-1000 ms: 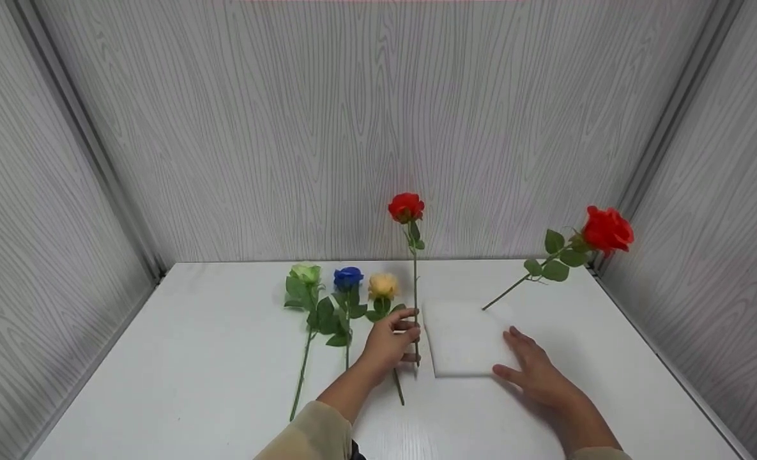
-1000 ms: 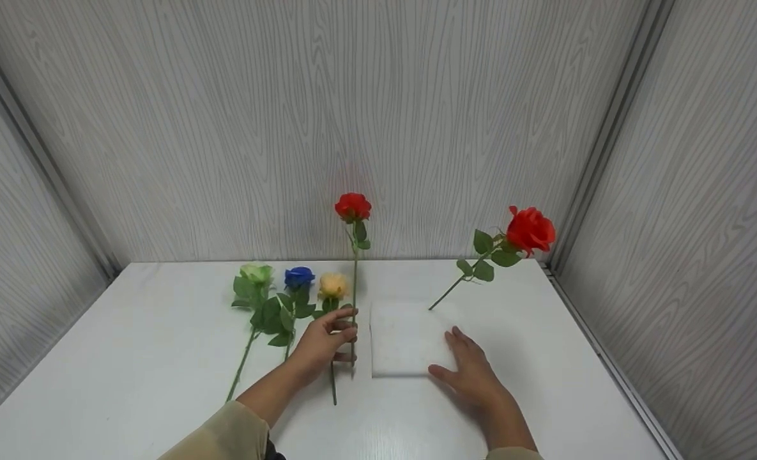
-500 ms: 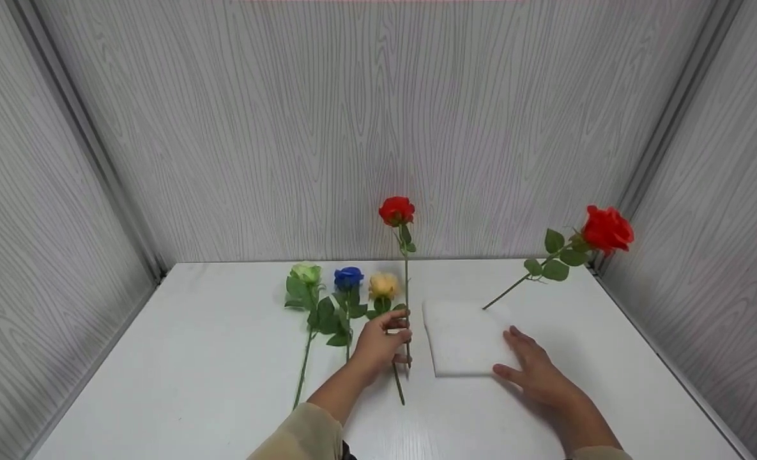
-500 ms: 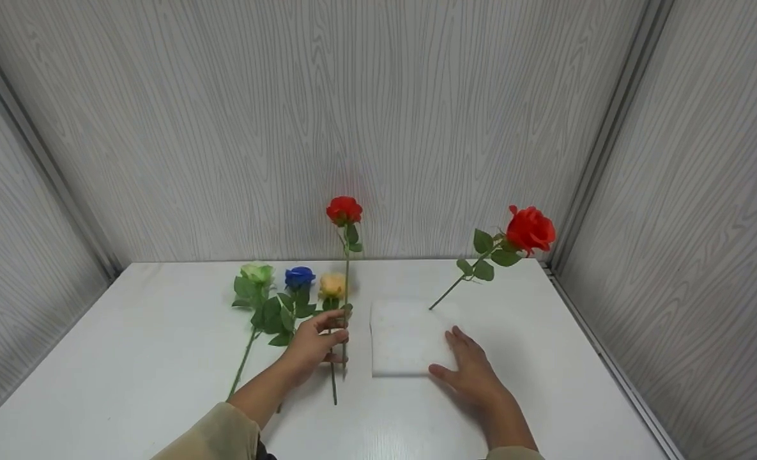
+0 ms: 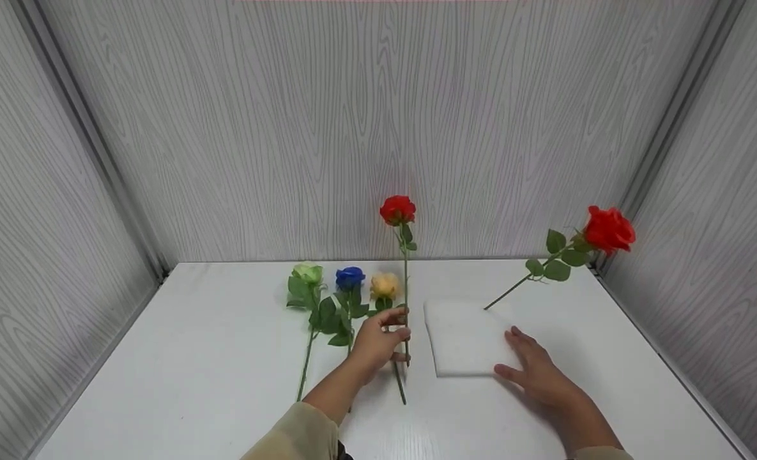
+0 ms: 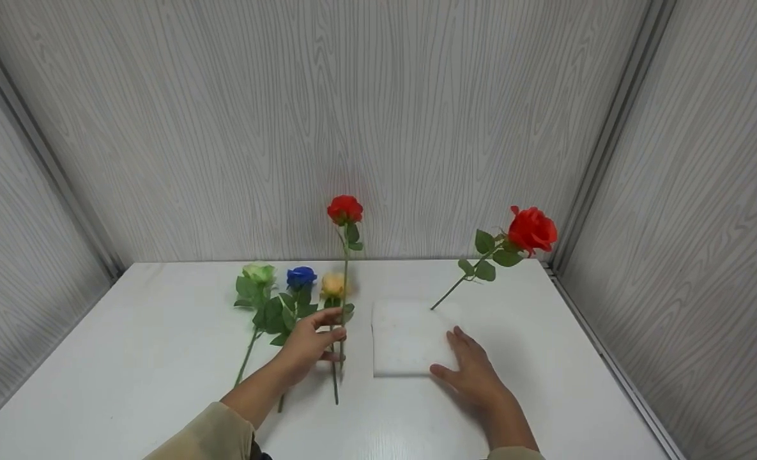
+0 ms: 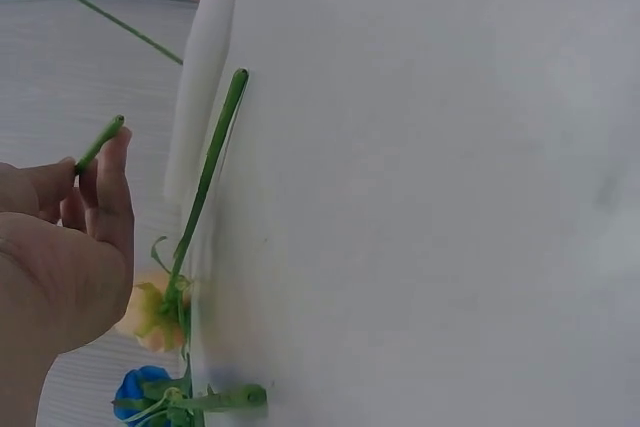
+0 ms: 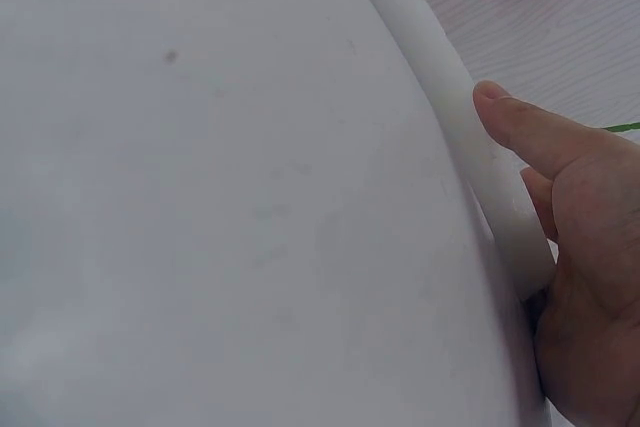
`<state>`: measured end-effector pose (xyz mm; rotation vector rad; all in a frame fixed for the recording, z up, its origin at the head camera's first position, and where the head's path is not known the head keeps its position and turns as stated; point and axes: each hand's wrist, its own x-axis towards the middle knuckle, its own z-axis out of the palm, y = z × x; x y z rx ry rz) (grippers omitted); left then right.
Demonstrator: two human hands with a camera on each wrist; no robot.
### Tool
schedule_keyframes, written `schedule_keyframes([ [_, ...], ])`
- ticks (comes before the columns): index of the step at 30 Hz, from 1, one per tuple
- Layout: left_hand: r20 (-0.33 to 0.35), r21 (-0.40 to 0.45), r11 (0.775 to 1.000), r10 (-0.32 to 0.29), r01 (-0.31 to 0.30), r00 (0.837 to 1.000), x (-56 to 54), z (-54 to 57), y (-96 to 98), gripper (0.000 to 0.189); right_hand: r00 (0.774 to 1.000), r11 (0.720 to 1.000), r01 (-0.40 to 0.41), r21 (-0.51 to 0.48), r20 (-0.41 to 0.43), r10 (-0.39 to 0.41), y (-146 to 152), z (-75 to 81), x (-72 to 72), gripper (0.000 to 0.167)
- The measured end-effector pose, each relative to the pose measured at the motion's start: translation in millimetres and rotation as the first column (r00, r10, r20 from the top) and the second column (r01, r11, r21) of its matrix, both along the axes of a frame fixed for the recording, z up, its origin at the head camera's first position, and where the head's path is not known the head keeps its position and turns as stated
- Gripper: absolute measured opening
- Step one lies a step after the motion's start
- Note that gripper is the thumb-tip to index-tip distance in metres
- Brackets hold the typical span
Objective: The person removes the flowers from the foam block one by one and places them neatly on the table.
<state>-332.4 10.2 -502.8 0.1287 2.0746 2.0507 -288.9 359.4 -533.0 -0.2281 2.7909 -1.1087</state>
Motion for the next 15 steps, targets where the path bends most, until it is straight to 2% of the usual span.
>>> schedule_keyframes([
  [9, -0.014, -0.028, 1.000, 0.006, -0.006, 1.000, 0.1, 2.7, -20.1, 0.051, 1.000, 1.000, 0.006, 0.006, -0.016, -0.006, 0, -2.9, 0.5, 0.091],
  [15, -0.003, -0.029, 1.000, 0.008, -0.008, 1.000, -0.8, 6.2, -25.5, 0.050, 0.999, 1.000, 0.005, 0.009, -0.037, -0.005, 1, -2.4, -0.7, 0.090],
])
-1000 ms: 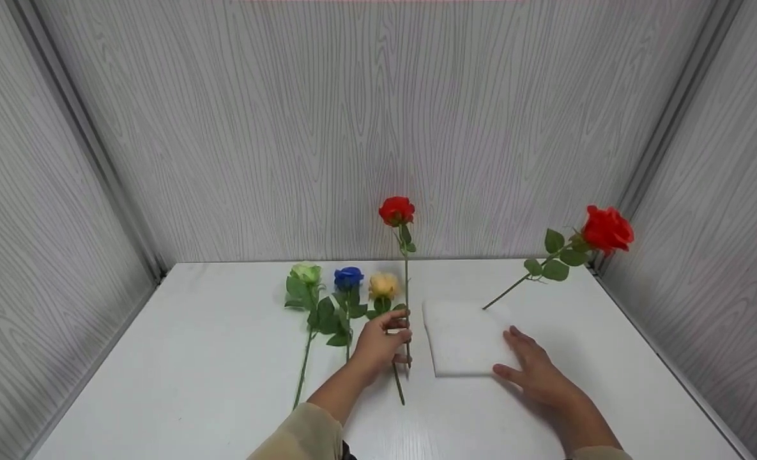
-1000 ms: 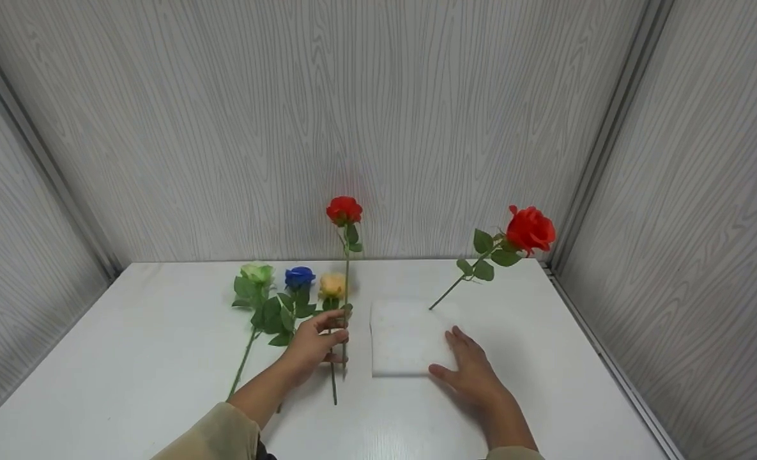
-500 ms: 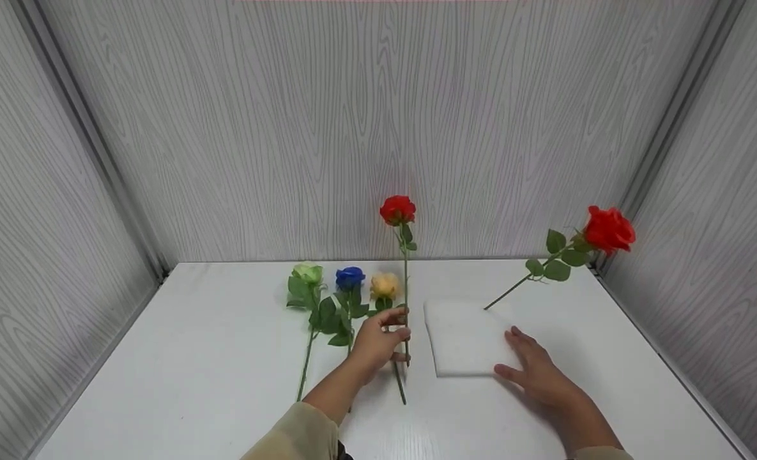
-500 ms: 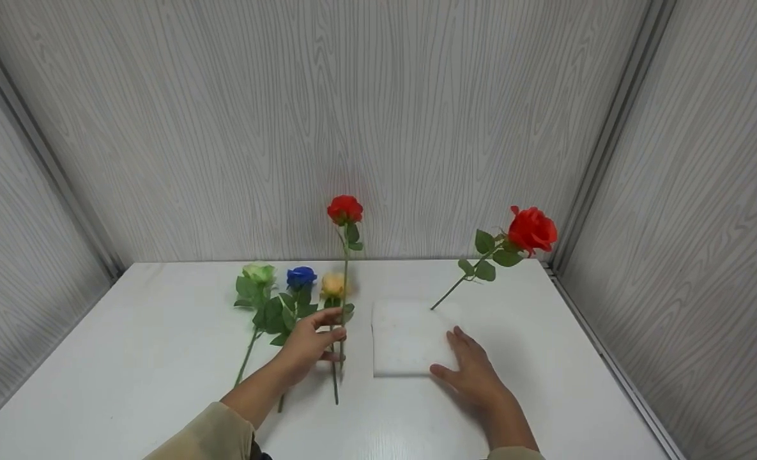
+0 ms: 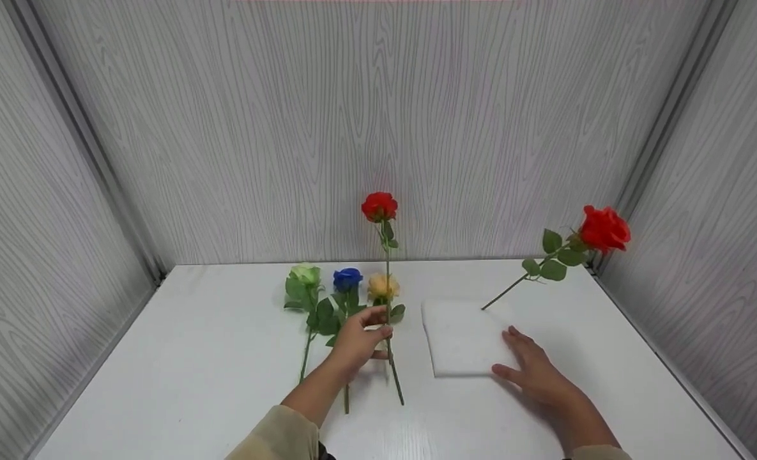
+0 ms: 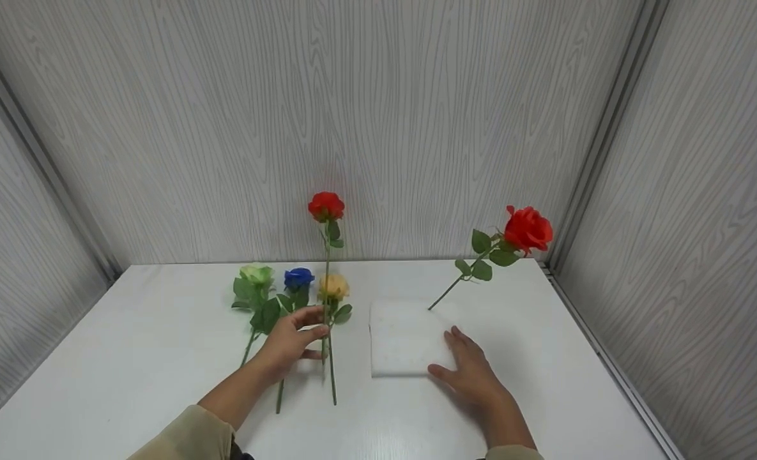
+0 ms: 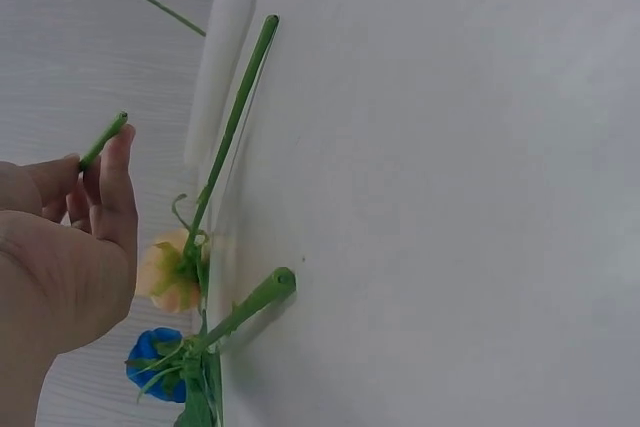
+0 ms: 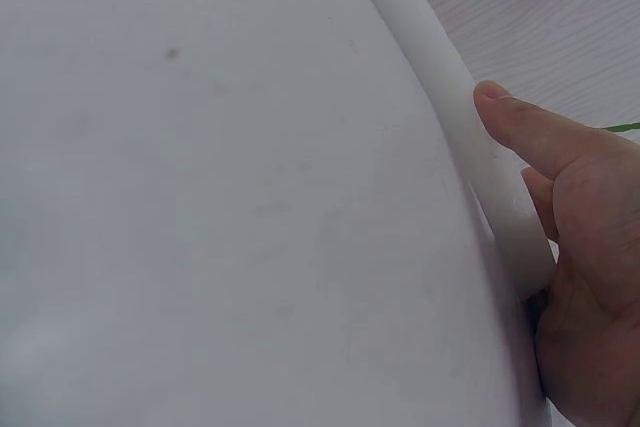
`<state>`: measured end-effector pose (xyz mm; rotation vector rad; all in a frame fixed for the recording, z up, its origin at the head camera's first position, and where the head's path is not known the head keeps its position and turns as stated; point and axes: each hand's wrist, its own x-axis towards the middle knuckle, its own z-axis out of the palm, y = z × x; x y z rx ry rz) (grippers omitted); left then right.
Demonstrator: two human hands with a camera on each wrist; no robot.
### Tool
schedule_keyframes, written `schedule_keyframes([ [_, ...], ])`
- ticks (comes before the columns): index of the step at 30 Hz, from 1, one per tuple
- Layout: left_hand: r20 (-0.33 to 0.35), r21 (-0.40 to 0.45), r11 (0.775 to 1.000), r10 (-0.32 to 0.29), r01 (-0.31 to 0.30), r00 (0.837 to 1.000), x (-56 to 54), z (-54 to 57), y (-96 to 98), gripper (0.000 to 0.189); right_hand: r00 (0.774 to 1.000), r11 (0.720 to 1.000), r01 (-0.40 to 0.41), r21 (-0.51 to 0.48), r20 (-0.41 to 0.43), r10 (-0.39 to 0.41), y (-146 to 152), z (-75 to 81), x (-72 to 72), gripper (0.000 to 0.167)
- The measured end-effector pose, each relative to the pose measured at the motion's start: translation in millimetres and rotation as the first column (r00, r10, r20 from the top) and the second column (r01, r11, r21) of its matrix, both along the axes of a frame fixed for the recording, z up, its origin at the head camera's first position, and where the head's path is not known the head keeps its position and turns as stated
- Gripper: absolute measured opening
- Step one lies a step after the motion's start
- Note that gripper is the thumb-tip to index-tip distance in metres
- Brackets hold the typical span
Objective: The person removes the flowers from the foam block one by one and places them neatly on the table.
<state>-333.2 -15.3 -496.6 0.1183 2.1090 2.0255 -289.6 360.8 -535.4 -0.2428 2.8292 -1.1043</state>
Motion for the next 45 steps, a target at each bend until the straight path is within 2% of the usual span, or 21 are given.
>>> schedule_keyframes([
  [7, 0.005, -0.004, 1.000, -0.003, 0.003, 1.000, -1.1, 6.0, -7.2, 0.049, 0.999, 1.000, -0.015, 0.013, -0.036, 0.016, 0, 1.4, 0.8, 0.088],
  [16, 0.008, -0.010, 1.000, -0.004, 0.004, 1.000, 4.2, 10.1, -24.7, 0.051, 1.000, 1.000, -0.007, 0.019, -0.025, 0.007, 0, 1.4, 2.0, 0.088],
  [24, 0.019, -0.011, 1.000, 0.026, -0.026, 0.999, 11.9, 10.3, -42.5, 0.045, 1.000, 1.000, 0.006, 0.014, -0.005, -0.006, -2, 2.4, 2.2, 0.089],
  [33, 0.013, -0.013, 0.999, 0.039, -0.039, 0.999, 17.1, 11.1, -60.3, 0.046, 1.000, 1.000, 0.010, -0.002, 0.019, -0.010, -1, 0.0, 0.8, 0.091],
  [45, 0.008, -0.058, 0.996, 0.065, -0.065, 0.998, 21.7, 15.5, -80.8, 0.045, 1.000, 1.000, 0.018, 0.013, 0.022, -0.018, -1, -0.4, 0.7, 0.090],
])
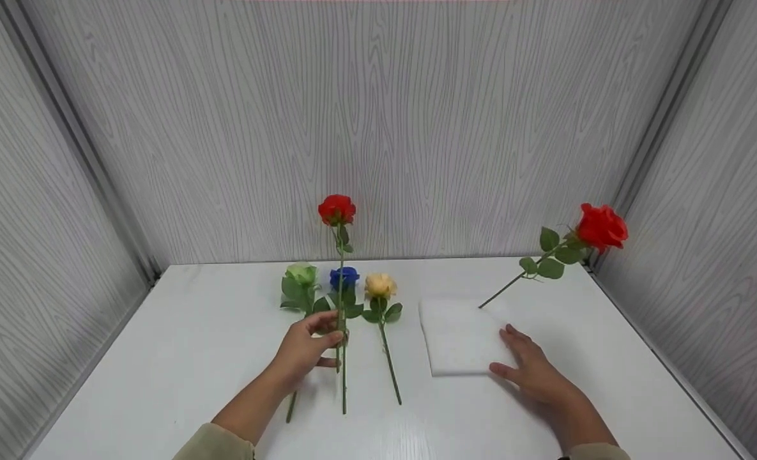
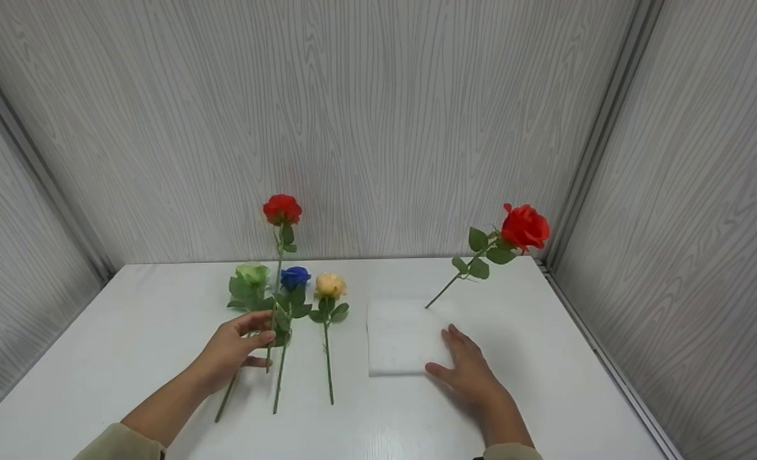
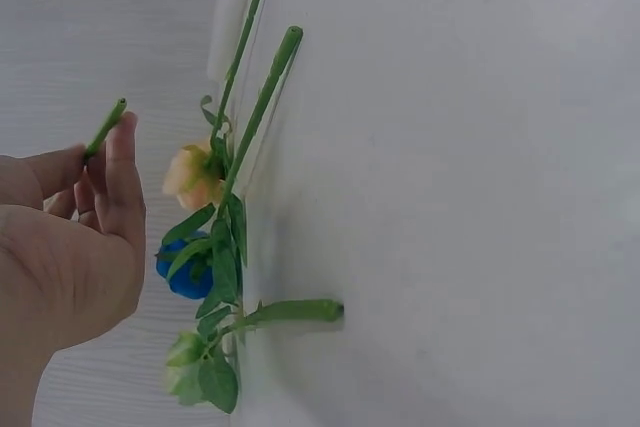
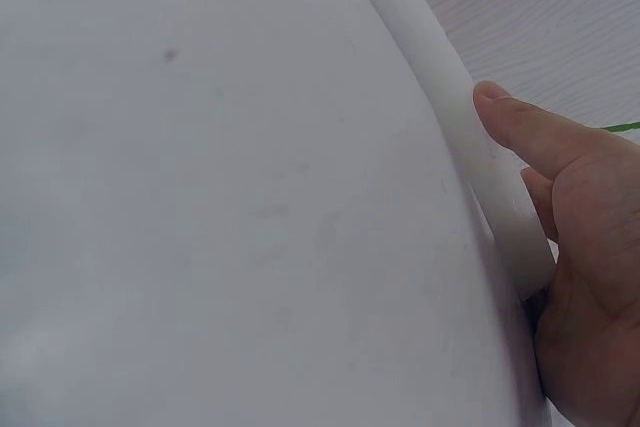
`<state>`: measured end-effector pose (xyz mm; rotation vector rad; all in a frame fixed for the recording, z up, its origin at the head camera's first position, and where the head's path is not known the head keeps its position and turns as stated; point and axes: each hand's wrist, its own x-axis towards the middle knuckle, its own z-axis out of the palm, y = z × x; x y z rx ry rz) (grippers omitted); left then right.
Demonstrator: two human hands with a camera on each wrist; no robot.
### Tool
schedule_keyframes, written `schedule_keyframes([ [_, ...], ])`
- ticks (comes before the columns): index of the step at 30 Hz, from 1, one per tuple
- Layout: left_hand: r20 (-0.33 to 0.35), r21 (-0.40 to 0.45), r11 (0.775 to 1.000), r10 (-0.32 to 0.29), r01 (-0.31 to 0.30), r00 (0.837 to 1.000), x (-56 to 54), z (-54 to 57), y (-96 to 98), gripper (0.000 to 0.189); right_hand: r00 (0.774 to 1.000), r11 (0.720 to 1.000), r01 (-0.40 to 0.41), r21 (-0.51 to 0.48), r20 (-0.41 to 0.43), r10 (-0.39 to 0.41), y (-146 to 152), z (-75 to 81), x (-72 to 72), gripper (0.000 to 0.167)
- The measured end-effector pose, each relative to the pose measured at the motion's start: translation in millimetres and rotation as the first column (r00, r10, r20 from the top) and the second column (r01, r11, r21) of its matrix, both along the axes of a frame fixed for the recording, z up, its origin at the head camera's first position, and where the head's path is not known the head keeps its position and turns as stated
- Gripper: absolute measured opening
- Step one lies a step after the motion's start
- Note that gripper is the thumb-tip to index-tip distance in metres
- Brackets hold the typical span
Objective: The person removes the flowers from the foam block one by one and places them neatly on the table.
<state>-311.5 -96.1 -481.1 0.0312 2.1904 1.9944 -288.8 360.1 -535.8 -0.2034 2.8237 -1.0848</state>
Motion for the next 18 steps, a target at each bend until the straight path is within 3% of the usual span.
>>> schedule_keyframes([
  [7, 0.014, -0.035, 0.999, 0.041, -0.040, 0.999, 4.5, -4.1, -17.3, 0.044, 1.000, 1.000, -0.009, -0.004, -0.008, 0.009, 0, 0.4, 0.2, 0.090],
  [18, 0.046, -0.074, 0.996, 0.053, -0.050, 0.998, 10.0, -8.3, -45.4, 0.047, 1.000, 1.000, -0.008, -0.024, -0.005, 0.007, 2, -0.5, -0.7, 0.092],
])
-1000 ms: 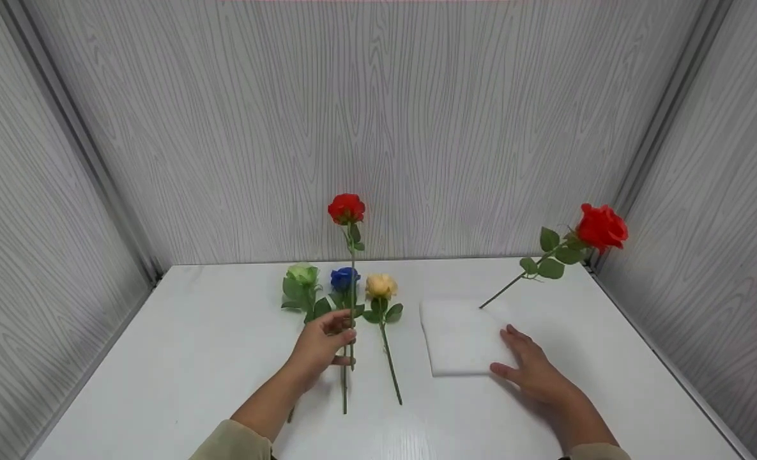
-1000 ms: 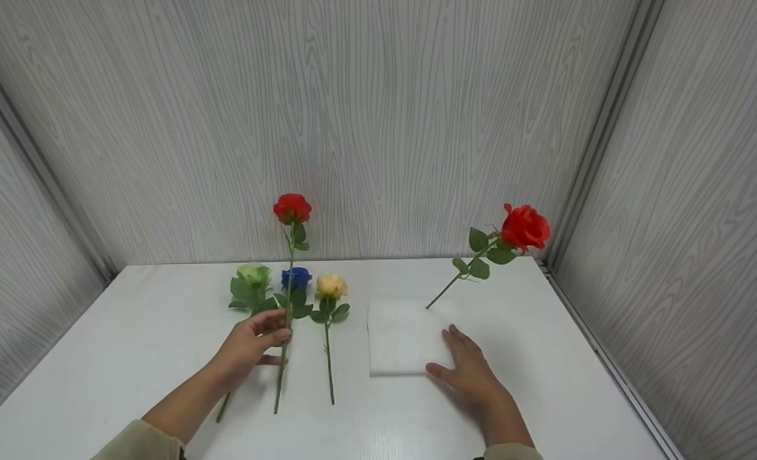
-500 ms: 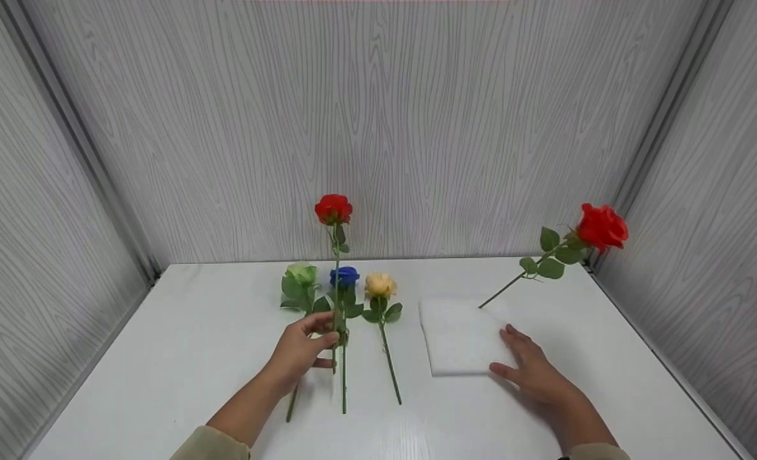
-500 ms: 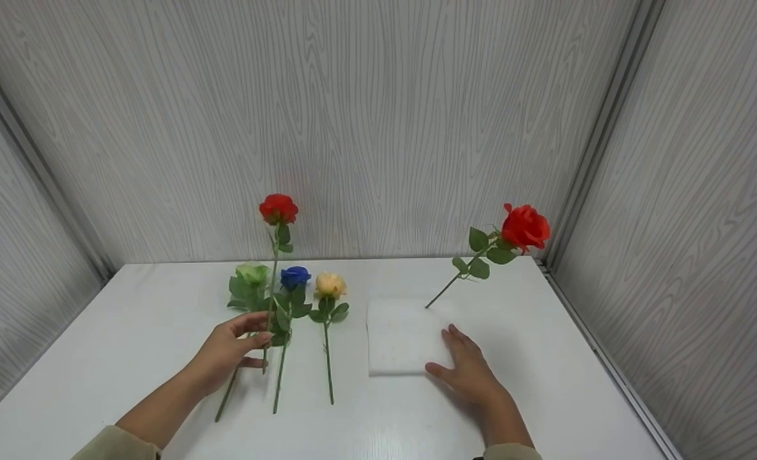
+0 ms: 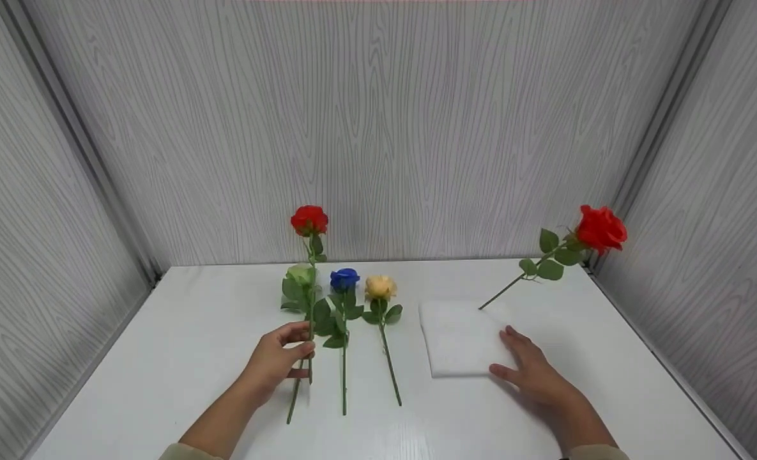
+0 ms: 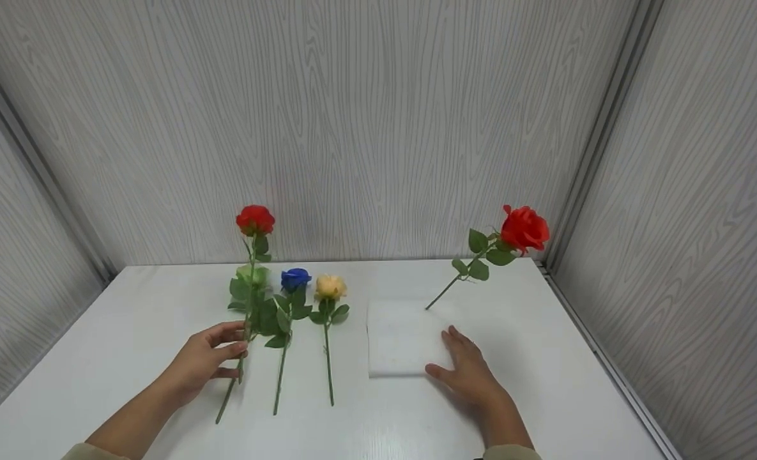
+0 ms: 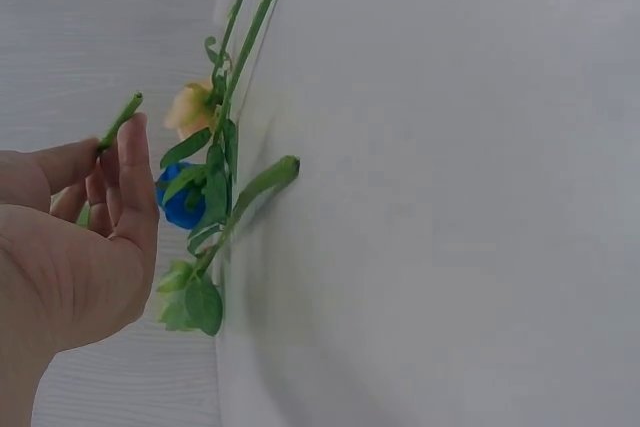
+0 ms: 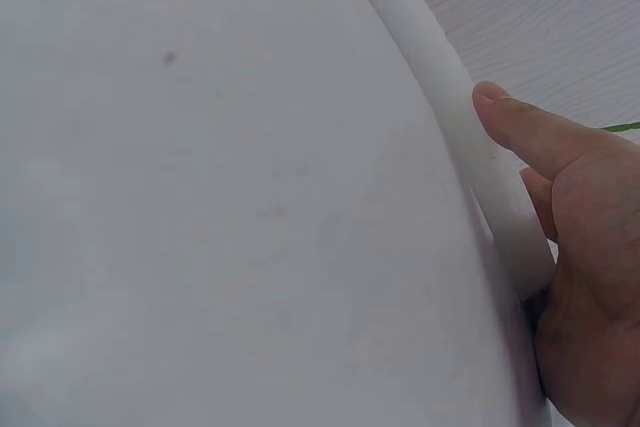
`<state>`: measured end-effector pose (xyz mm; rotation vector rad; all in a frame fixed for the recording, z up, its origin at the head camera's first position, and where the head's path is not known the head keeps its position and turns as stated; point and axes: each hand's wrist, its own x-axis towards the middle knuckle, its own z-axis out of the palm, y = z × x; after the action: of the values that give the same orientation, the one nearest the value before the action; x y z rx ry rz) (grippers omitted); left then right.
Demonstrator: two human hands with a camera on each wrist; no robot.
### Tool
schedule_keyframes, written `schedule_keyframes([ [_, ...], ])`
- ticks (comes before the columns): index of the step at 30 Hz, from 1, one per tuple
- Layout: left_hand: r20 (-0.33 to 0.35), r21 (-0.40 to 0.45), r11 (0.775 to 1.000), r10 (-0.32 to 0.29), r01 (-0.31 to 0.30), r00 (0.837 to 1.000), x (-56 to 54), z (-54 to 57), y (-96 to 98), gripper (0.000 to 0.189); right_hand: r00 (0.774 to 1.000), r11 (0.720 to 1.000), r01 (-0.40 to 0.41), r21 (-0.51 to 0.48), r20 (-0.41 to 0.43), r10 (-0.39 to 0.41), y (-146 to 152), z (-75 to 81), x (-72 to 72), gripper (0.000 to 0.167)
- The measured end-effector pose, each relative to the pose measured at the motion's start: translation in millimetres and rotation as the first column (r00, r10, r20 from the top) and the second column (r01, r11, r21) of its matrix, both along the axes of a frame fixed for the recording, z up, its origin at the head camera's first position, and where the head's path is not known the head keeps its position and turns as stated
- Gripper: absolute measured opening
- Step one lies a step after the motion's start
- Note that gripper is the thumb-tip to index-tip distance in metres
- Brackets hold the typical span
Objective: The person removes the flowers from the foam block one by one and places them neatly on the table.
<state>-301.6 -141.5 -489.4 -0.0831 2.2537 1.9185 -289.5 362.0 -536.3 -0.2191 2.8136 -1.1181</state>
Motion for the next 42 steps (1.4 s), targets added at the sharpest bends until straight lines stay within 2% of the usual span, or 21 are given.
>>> schedule_keyframes([
  [6, 0.028, -0.020, 1.000, 0.018, -0.018, 0.999, 0.8, -5.3, -11.1, 0.045, 1.000, 1.000, -0.001, 0.014, -0.011, 0.001, 0, 0.4, -0.5, 0.091],
  [21, 0.058, -0.019, 1.000, -0.003, 0.004, 0.998, 8.1, -6.9, -42.6, 0.048, 1.000, 1.000, 0.018, 0.015, 0.012, -0.018, -2, 0.4, 1.0, 0.092],
  [30, 0.087, -0.041, 0.999, 0.014, -0.011, 0.996, 10.3, -8.7, -59.8, 0.049, 1.000, 1.000, 0.004, 0.006, 0.009, -0.004, 0, -0.3, -0.3, 0.093],
  [42, 0.116, -0.090, 0.996, -0.011, 0.022, 0.993, 11.3, -11.2, -88.4, 0.050, 1.000, 1.000, 0.006, 0.016, -0.004, -0.006, -3, 2.7, 1.3, 0.090],
])
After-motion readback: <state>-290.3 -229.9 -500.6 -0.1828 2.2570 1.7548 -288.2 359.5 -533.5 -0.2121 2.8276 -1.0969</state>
